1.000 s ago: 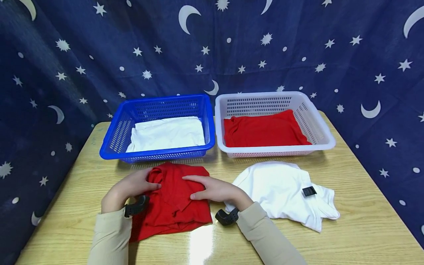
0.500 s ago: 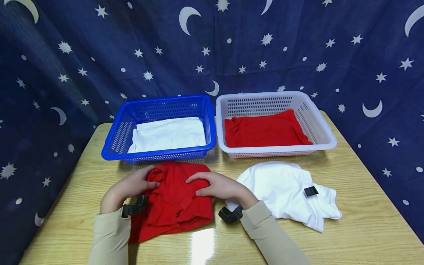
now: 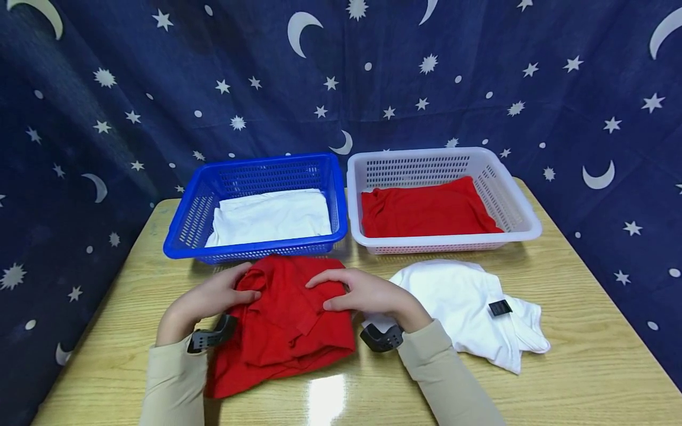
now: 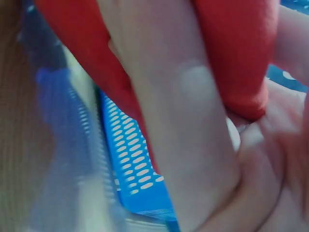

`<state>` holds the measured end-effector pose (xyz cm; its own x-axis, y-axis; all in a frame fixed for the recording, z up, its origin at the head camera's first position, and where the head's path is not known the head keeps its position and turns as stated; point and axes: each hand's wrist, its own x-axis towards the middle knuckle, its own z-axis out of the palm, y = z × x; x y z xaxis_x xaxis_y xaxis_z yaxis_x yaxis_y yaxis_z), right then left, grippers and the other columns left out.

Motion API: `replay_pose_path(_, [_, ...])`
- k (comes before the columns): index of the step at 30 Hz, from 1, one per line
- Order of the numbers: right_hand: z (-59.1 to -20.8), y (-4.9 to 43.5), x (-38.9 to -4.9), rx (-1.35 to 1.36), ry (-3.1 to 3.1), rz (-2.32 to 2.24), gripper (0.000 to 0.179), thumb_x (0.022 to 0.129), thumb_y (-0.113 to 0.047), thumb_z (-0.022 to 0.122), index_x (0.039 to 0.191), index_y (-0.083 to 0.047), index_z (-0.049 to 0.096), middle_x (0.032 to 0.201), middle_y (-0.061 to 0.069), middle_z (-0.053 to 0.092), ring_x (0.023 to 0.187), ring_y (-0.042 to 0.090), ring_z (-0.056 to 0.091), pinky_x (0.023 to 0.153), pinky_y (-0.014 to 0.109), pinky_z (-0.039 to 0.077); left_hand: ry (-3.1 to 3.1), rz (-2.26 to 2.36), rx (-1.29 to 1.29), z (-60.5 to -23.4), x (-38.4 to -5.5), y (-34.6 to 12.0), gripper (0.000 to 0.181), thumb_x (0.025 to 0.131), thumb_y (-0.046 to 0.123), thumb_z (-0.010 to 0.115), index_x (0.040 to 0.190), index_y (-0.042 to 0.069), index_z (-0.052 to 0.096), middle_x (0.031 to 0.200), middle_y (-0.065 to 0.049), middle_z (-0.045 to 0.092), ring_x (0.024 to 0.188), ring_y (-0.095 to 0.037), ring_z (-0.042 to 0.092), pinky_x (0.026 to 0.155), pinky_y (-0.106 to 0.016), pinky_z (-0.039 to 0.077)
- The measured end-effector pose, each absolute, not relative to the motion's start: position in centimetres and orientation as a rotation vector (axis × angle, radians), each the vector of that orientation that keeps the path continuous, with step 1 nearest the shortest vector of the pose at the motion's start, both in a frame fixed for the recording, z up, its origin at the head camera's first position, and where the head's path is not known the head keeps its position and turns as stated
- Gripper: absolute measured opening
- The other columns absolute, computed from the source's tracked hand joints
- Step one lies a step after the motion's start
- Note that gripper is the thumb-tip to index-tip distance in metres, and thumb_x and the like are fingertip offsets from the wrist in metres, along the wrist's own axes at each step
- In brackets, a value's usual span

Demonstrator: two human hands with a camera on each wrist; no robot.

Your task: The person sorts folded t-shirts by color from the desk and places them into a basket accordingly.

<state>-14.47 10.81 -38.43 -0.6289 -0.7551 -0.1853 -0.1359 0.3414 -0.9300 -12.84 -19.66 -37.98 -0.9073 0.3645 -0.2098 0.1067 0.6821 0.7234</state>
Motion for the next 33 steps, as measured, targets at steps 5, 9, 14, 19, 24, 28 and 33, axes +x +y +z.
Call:
replay_pose_path(5, [-37.0, 11.7, -14.3, -0.781, 1.952, -1.367, 0.04, 0.082, -0.028, 0.063, 0.12, -0.032, 0.053, 0.119, 0.001, 0.049, 0.107, 0.017, 0.049, 0.083, 0.037, 0.044, 2.52, 1.176, 0.39, -37.2, -12.7, -19.3, 0.047, 0.084, 0.026, 0.061, 0.127, 0.019, 0.043, 0.103, 0.001, 0.056, 0.092, -0.015, 0.051, 0.084, -0.036, 0.041])
replay_pose_path(9, [-35.6, 12.7, -14.2, -0.791, 1.939, -1.433, 0.041, 0.083, -0.022, 0.063, 0.122, -0.027, 0.052, 0.118, 0.005, 0.049, 0.102, 0.022, 0.052, 0.078, 0.039, 0.047, 2.508, 1.238, 0.344, -36.5, -12.5, -18.6, 0.059, 0.081, 0.034, 0.063, 0.134, 0.023, 0.037, 0.114, 0.002, 0.052, 0.102, -0.016, 0.049, 0.091, -0.038, 0.038])
replay_pose_path(14, [-34.2, 14.3, -14.1, -0.832, 1.97, -1.525, 0.04, 0.083, -0.015, 0.062, 0.122, -0.02, 0.052, 0.117, 0.009, 0.048, 0.098, 0.025, 0.051, 0.075, 0.038, 0.048, 2.435, 1.362, 0.392, -35.9, -12.5, -17.6, 0.071, 0.079, 0.04, 0.065, 0.138, 0.019, 0.031, 0.125, 0.003, 0.046, 0.114, -0.014, 0.043, 0.097, -0.039, 0.033])
replay_pose_path(19, [-33.2, 16.2, -14.0, -0.847, 1.874, -1.693, 0.04, 0.084, -0.003, 0.057, 0.123, -0.007, 0.049, 0.116, 0.017, 0.047, 0.099, 0.03, 0.053, 0.076, 0.04, 0.049, 2.183, 1.664, 0.517, -35.5, -12.6, -16.7, 0.059, 0.083, 0.027, 0.064, 0.134, 0.02, 0.034, 0.12, -0.003, 0.052, 0.107, -0.019, 0.052, 0.091, -0.037, 0.039])
replay_pose_path(24, [-32.2, 17.6, -14.1, -0.832, 1.812, -1.843, 0.041, 0.086, 0.001, 0.049, 0.127, -0.004, 0.042, 0.115, 0.021, 0.047, 0.099, 0.032, 0.054, 0.077, 0.043, 0.048, 2.041, 1.889, 0.547, -34.8, -13.0, -15.2, 0.049, 0.084, 0.015, 0.062, 0.127, 0.015, 0.039, 0.113, -0.012, 0.055, 0.1, -0.026, 0.055, 0.085, -0.038, 0.044])
replay_pose_path(28, [-31.6, 18.1, -14.3, -0.791, 1.711, -1.989, 0.042, 0.09, -0.001, 0.042, 0.132, -0.005, 0.034, 0.118, 0.023, 0.043, 0.096, 0.034, 0.056, 0.076, 0.045, 0.048, 1.927, 2.037, 0.551, -34.1, -14.1, -13.4, 0.048, 0.083, 0.008, 0.061, 0.126, 0.01, 0.039, 0.11, -0.017, 0.055, 0.096, -0.029, 0.058, 0.082, -0.04, 0.046])
replay_pose_path(33, [-31.4, 19.0, -14.9, -0.861, 1.533, -2.166, 0.049, 0.091, -0.001, 0.034, 0.138, -0.006, 0.023, 0.129, 0.022, 0.033, 0.108, 0.03, 0.049, 0.08, 0.041, 0.047, 1.592, 2.339, 0.553, -33.5, -15.6, -11.3, 0.054, 0.084, 0.003, 0.056, 0.132, 0.011, 0.032, 0.114, -0.021, 0.051, 0.092, -0.03, 0.06, 0.073, -0.043, 0.049])
